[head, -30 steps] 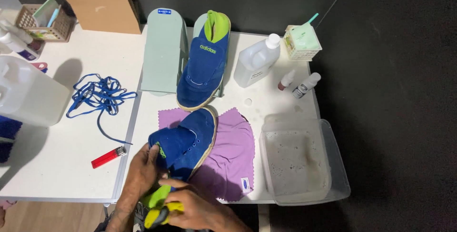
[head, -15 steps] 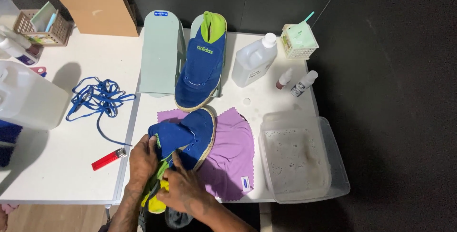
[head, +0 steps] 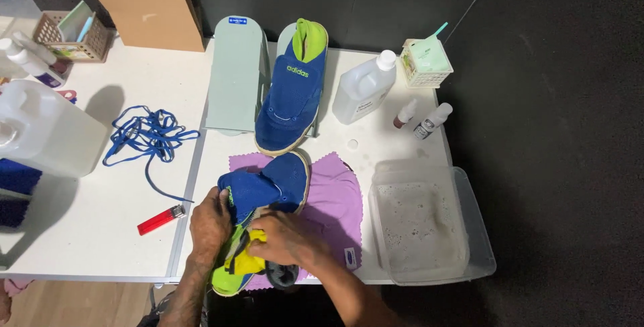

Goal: Cleaning the sole and sides of a shoe using a brush, cleaning solution, and a microfiber cloth.

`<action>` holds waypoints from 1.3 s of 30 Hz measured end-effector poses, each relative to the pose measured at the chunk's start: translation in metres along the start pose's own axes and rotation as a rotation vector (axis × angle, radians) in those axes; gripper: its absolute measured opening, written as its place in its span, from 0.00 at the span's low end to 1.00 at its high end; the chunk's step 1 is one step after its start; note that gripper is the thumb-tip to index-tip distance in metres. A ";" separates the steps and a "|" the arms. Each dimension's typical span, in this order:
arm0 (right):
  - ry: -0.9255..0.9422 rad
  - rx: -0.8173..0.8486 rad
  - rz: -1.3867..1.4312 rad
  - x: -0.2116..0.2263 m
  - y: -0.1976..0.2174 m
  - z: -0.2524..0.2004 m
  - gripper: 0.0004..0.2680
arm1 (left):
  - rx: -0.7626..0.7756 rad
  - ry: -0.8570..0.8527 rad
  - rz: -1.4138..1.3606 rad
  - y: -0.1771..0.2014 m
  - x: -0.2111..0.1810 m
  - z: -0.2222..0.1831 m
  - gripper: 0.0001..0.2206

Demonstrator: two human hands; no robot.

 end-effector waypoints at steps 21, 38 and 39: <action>0.462 -0.835 0.298 0.029 0.062 -0.093 0.17 | 0.218 -0.785 -0.371 0.044 -0.089 -0.124 0.21; -0.098 -1.445 0.448 -0.017 0.094 -0.124 0.15 | 0.358 -0.854 0.243 -0.069 -0.112 -0.083 0.34; 0.065 -1.327 0.205 0.010 0.107 -0.106 0.11 | 0.364 -0.850 0.260 -0.067 -0.114 -0.082 0.36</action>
Point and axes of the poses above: each hand's wrist, its own z-axis towards the middle knuckle, its own y-axis out of the back of the hand, x = y × z, the point moved 10 cm from there along z, towards the middle knuckle, and after that the axes turned 10 degrees about y, right-handed, at the moved point
